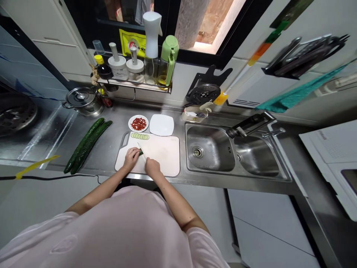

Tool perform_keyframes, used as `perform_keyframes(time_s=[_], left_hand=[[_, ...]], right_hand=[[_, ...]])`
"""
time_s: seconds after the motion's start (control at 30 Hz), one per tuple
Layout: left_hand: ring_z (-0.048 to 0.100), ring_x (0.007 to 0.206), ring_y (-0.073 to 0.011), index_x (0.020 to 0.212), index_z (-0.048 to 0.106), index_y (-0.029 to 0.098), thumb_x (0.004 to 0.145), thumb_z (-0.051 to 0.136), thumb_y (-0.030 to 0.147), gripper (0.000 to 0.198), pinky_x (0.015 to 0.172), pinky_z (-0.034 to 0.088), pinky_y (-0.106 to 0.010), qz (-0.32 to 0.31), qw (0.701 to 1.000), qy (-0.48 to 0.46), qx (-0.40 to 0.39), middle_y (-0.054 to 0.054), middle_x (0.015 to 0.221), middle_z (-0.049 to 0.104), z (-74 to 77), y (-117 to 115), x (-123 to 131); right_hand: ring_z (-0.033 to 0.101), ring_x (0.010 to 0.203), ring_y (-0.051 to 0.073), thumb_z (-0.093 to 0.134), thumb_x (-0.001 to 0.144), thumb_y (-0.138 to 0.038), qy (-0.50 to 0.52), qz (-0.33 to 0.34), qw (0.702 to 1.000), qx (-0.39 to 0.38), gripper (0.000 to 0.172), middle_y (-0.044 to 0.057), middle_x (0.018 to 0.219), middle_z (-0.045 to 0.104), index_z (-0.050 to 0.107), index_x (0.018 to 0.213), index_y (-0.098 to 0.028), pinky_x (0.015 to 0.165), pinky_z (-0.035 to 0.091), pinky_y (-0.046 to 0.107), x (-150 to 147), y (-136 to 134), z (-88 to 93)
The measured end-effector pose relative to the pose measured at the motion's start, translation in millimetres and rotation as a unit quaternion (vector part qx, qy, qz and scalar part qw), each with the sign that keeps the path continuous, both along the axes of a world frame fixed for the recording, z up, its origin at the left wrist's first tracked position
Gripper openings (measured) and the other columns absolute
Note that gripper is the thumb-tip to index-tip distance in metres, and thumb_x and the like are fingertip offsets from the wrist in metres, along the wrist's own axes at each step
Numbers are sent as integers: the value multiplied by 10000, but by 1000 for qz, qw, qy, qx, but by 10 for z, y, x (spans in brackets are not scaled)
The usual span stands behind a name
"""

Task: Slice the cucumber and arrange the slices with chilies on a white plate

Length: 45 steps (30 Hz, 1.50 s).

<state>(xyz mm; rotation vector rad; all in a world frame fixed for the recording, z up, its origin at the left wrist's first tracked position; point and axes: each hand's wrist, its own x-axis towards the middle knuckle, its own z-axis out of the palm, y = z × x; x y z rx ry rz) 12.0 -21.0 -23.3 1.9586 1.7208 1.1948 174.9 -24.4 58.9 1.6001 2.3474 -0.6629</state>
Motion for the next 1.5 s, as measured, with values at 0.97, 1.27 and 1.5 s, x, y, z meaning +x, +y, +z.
perform_keyframes(time_s=[0.97,1.27,1.5], left_hand=[[510,939,-176,995,606,216,888,428,230,208,863,423,-347,8,1000,28,0,-60,960,572,-8,-16,15],[508,940,-182,1004,602,216,885,428,217,211,864,424,-353,10,1000,23,3,-65,959,561,2,-20,24],[505,949,-181,1008,602,217,885,434,226,208,871,426,-350,9,1000,25,0,-64,972,563,-10,-19,19]], right_hand=[[630,853,207,352,882,-127,-10,-17,999,36,207,113,893,656,515,1009,-134,715,440,282,-152,75,-211],[635,831,219,373,852,-98,-24,-19,999,29,195,127,864,655,510,985,-135,694,434,290,68,-188,-235],[633,856,213,376,850,-91,-21,-25,999,20,206,131,899,654,515,995,-134,715,437,286,-40,-79,-197]])
